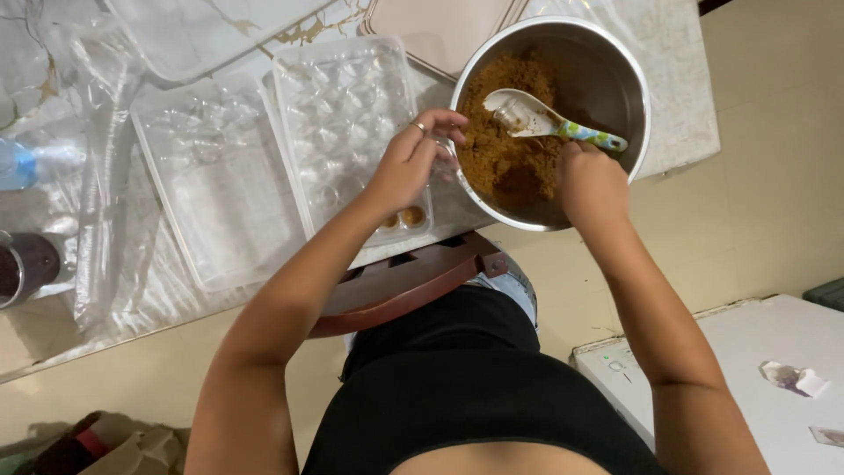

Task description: Scooping a brown mixture into small plastic containers using a spoon and a cup mold.

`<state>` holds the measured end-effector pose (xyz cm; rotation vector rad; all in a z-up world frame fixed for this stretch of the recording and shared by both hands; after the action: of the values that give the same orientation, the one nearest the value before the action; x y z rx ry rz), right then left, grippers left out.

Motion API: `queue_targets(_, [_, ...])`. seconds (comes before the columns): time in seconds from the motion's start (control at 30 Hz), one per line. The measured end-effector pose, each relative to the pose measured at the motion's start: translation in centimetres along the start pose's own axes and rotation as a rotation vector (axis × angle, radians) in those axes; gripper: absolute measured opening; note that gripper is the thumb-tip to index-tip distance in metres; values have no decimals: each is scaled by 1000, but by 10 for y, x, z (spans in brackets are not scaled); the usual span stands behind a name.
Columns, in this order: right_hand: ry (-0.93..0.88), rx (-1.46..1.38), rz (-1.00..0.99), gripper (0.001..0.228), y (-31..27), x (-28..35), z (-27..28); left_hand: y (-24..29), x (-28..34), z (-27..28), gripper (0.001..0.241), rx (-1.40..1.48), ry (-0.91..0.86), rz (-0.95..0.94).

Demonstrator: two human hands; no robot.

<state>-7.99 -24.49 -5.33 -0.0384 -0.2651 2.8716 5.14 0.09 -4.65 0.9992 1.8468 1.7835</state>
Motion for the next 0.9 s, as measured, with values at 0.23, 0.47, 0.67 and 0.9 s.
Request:
queue_targets(0.23, [-259,-2,-49,18,2,-36,-61,-11,5,6,59,-115,-78,63])
queue_targets(0.47, [-411,-194,-76,24,12,-37,-25,23,8,0,110,-329,-121,-230])
queue_targets(0.67, [-278,-115,-141,20,10,-25,15,27,0,-1,116,-374,-91,-139])
queue_targets(0.9, [-294,-147,-93,21,19,-27,-15,30,9,3,94,-432,-65,-144])
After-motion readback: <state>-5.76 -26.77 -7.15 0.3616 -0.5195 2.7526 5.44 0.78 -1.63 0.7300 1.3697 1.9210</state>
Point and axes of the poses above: each hand's wrist, its own x-axis away from the middle knuckle, its own z-axis out of the back of the hand, y = z × x, the point moved 5 cm from there along -x, towards the middle knuckle, and after that the axes turned 7 degrees about -x, right-handed, at the moved point
